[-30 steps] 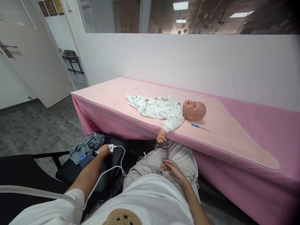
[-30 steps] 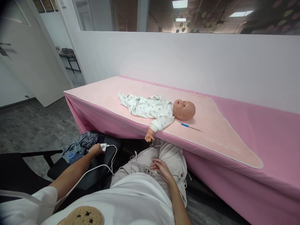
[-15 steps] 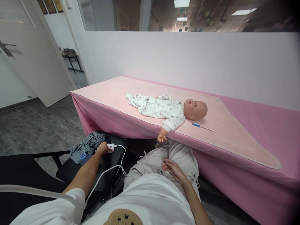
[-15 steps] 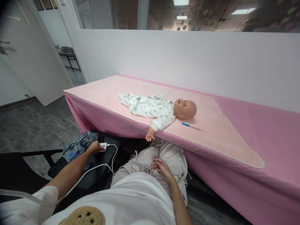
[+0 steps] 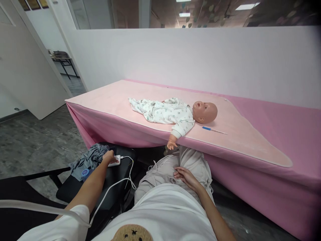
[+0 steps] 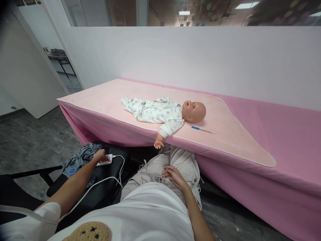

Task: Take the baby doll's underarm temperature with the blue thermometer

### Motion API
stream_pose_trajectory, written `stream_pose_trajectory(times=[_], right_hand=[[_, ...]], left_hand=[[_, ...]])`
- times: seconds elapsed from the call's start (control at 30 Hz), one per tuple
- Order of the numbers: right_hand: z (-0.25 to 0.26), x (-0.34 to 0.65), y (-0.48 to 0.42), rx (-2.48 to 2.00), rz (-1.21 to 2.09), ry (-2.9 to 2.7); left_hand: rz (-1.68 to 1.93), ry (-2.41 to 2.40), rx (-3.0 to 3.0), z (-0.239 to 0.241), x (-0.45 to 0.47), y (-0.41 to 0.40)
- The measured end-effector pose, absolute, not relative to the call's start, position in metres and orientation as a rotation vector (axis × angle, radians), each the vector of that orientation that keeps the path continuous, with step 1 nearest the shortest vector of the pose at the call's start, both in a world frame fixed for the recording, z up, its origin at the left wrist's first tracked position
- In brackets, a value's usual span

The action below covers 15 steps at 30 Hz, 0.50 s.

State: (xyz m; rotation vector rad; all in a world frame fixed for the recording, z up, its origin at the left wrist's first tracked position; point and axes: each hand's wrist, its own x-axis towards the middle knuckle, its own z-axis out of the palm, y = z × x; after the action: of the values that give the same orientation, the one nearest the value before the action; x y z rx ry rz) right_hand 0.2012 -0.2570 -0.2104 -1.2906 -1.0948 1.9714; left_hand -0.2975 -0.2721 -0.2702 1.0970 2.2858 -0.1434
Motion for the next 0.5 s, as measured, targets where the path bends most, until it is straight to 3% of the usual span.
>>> stream_pose_trajectory(times=[0.5], right_hand=[[-0.203, 0.197, -0.260, -1.345, 1.930, -1.114]], left_hand=[[-0.290, 2.129, 1.191, -0.252, -0.294, -0.266]])
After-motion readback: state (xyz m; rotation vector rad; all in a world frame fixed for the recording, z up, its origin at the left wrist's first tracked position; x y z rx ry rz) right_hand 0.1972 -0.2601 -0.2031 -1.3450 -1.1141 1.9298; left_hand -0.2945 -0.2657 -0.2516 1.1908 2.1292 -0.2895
